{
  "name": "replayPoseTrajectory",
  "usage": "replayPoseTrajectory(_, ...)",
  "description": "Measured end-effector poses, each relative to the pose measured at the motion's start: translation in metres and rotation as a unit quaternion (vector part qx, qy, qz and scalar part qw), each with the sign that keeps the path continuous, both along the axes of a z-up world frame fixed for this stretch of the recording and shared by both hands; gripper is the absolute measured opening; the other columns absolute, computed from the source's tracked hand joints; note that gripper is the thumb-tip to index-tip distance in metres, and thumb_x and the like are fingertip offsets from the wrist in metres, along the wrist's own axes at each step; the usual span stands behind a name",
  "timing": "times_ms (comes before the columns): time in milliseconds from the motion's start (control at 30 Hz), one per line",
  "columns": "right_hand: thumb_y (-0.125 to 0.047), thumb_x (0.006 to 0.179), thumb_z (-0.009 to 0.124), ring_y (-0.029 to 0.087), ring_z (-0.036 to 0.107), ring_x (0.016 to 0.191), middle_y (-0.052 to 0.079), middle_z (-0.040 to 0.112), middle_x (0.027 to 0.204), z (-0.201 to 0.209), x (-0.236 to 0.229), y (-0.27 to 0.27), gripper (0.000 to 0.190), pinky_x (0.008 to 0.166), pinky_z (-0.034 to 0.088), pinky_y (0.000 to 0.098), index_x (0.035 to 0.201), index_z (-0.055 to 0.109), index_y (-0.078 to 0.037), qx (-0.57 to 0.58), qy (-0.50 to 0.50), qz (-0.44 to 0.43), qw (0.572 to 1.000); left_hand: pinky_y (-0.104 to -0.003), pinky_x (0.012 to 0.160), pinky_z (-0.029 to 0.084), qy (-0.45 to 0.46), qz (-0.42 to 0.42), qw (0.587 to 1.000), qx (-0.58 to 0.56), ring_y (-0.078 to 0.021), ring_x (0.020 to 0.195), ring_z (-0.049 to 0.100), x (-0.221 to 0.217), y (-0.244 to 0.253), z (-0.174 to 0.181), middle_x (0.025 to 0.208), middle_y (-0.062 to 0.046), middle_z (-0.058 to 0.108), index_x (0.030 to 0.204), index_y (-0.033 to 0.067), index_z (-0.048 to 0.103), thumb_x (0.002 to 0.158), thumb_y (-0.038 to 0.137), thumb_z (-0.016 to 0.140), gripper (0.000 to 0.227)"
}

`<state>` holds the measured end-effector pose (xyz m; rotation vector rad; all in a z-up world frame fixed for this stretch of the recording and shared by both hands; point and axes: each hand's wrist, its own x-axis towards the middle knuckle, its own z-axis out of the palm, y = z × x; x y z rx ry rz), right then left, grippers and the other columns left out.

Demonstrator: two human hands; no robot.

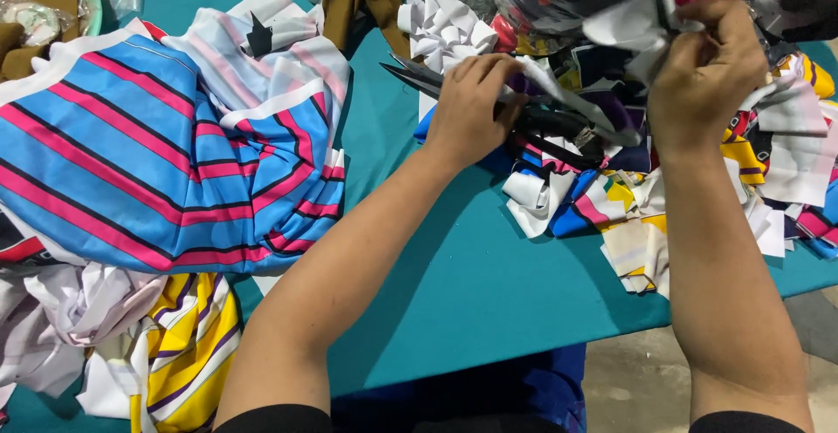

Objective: Rolling small strips of fabric into tight bundles and trimming them with scissors on a work table.

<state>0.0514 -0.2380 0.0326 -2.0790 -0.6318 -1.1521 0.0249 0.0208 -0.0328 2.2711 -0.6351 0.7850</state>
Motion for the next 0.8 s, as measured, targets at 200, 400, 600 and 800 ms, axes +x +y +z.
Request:
replayPoseTrajectory(200,0.016,0.092,0.049,0.035,0.067,0.082,0.03,0.07,0.102,-0.007,-0.013,0.027,0.028,0.068,0.059,0.0405,0.116,0.063,0.014,-0.093,0.028,0.11,0.989,-0.053,0.115,0.051,0.041,-0.085,0.995,0.007,-0.0365,0.134,0.062,-0.013,-0.015,0.001,0.148,-0.02,0.059,0.152,0.0059,0.037,0.1,0.063,0.061,0.081)
replayPoseTrajectory(400,0.022,0.092,0.051,0.038,0.071,0.098,0.029,0.068,0.112,0.022,-0.066,0.092,0.033,0.086,0.061,0.0394,0.122,0.059,0.01,-0.136,0.035,0.295,0.945,-0.048,0.111,0.044,0.064,-0.178,0.981,0.037,-0.0359,0.133,0.054,-0.006,-0.007,-0.005,0.143,-0.015,0.061,0.137,0.0098,0.057,0.09,0.035,0.083,0.059)
replayPoseTrajectory(600,0.002,0.103,0.061,0.044,0.068,0.125,0.032,0.064,0.136,0.011,-0.095,0.108,0.049,0.107,0.057,0.05,0.149,0.043,0.001,-0.222,0.031,0.258,0.94,-0.026,0.063,0.048,0.35,-0.134,0.86,-0.348,-0.0071,0.072,0.057,-0.006,-0.01,-0.009,0.083,0.005,0.069,0.098,0.0203,0.074,0.094,0.023,0.067,0.008)
replayPoseTrajectory(800,-0.039,0.104,0.05,0.045,0.054,0.127,0.018,0.054,0.148,0.096,-0.098,0.116,0.059,0.097,0.049,0.0679,0.157,0.038,-0.016,-0.333,0.514,-0.142,0.778,-0.038,0.07,0.047,0.178,-0.086,0.94,-0.277,-0.0189,0.074,0.06,-0.01,-0.004,0.03,0.077,-0.003,0.061,0.087,0.0141,0.055,0.105,0.043,0.039,0.038)
